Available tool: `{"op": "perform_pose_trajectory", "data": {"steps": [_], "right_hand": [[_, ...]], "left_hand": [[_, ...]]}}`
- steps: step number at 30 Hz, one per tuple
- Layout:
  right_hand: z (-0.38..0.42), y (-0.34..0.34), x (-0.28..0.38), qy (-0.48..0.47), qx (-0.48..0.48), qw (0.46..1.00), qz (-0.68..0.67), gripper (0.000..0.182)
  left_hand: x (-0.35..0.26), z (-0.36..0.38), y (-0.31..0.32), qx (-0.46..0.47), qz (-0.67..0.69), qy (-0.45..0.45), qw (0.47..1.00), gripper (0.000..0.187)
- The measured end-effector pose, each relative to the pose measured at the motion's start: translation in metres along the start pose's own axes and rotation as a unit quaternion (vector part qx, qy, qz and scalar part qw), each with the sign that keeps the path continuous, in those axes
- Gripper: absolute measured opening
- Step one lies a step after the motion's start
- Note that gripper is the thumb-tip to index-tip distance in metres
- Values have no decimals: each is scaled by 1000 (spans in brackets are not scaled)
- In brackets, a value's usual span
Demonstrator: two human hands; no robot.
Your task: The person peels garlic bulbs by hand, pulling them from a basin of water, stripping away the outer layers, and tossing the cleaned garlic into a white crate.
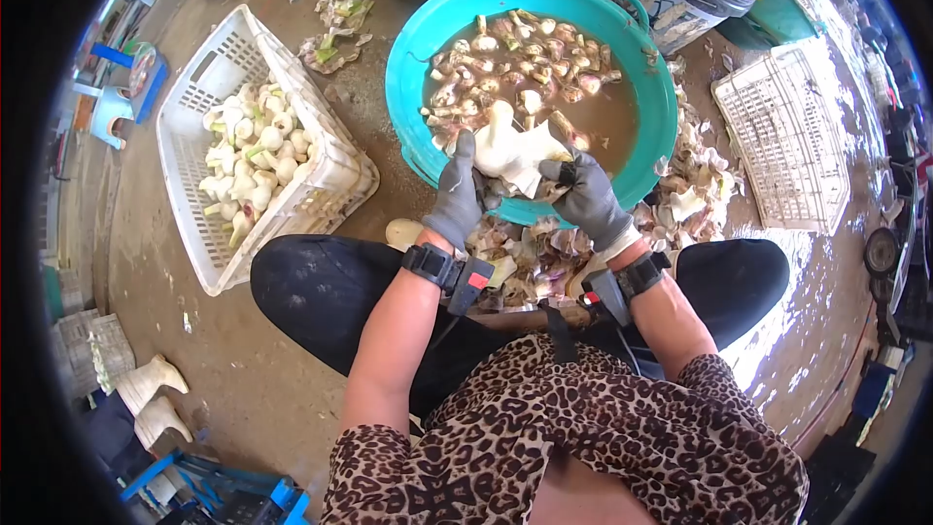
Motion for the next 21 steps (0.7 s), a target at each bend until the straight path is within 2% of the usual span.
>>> {"op": "perform_pose_trajectory", "data": {"steps": [1, 2, 4, 5, 6, 7, 8, 9, 10, 12, 13, 14, 16, 17, 18, 19, 20, 21], "right_hand": [[0, 6, 1, 55, -13, 983, -173, 24], [1, 15, -4, 107, -27, 933, -341, 18], [5, 5, -23, 71, -41, 928, -364, 16], [6, -5, -14, 45, -48, 989, -130, 16], [7, -8, 0, 16, -51, 992, 112, 17], [6, -3, 11, 17, -52, 992, 112, 17], [7, 2, 9, 85, -62, 994, 36, 18], [9, 7, 3, 151, -70, 985, -40, 20], [9, 6, 2, 152, -70, 985, -41, 20], [13, -5, -4, 205, -51, 977, -1, 18], [11, -5, 20, 7, -7, 950, 312, 16], [18, -18, 12, -33, -2, 941, 337, 15], [23, -37, 5, 89, -89, 984, 128, 17], [28, -44, 2, 97, -140, 982, -80, 18], [31, -46, -4, 98, -183, 936, -284, 19], [34, -63, -26, 115, -207, 912, -335, 20], [45, -92, -35, 110, -257, 929, -243, 19], [47, -107, -27, 78, -262, 937, -215, 19]], "left_hand": [[-2, 1, -1, 19, -43, -11, 999, 59], [-2, 0, -3, 17, -43, -10, 999, 59], [-21, -3, -21, -96, -285, 45, 953, 62], [-36, -1, -37, -177, -449, 86, 871, 59], [-38, 2, -32, -177, -449, 86, 872, 59], [-49, 10, -17, -177, -486, 106, 849, 52], [-60, 17, -1, -178, -522, 126, 825, 46], [-58, 16, 9, -171, -541, 64, 821, 41], [-49, 10, -2, -171, -541, 63, 821, 41], [-43, 4, -11, -223, -671, 183, 683, 41], [-46, 6, -4, -168, -630, 116, 749, 33], [-55, 15, 6, -167, -629, 113, 750, 33], [-55, 17, 31, -7, -474, 144, 868, 23], [-59, 20, 33, 14, -504, 192, 842, 19], [-63, 23, 36, 15, -503, 193, 842, 19], [-72, 29, 50, 62, -495, 227, 836, 18], [-78, 36, 59, 108, -485, 260, 828, 17], [-76, 35, 54, 135, -442, 241, 854, 15]]}}
Point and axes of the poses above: each hand's wrist, its own z-axis away from the middle knuckle, its own y-axis out of the palm, x = y × z, the point moved 8 cm from there along -z, towards the middle knuckle, and after that the axes turned 13 degrees about x, right-handed, at the moved point
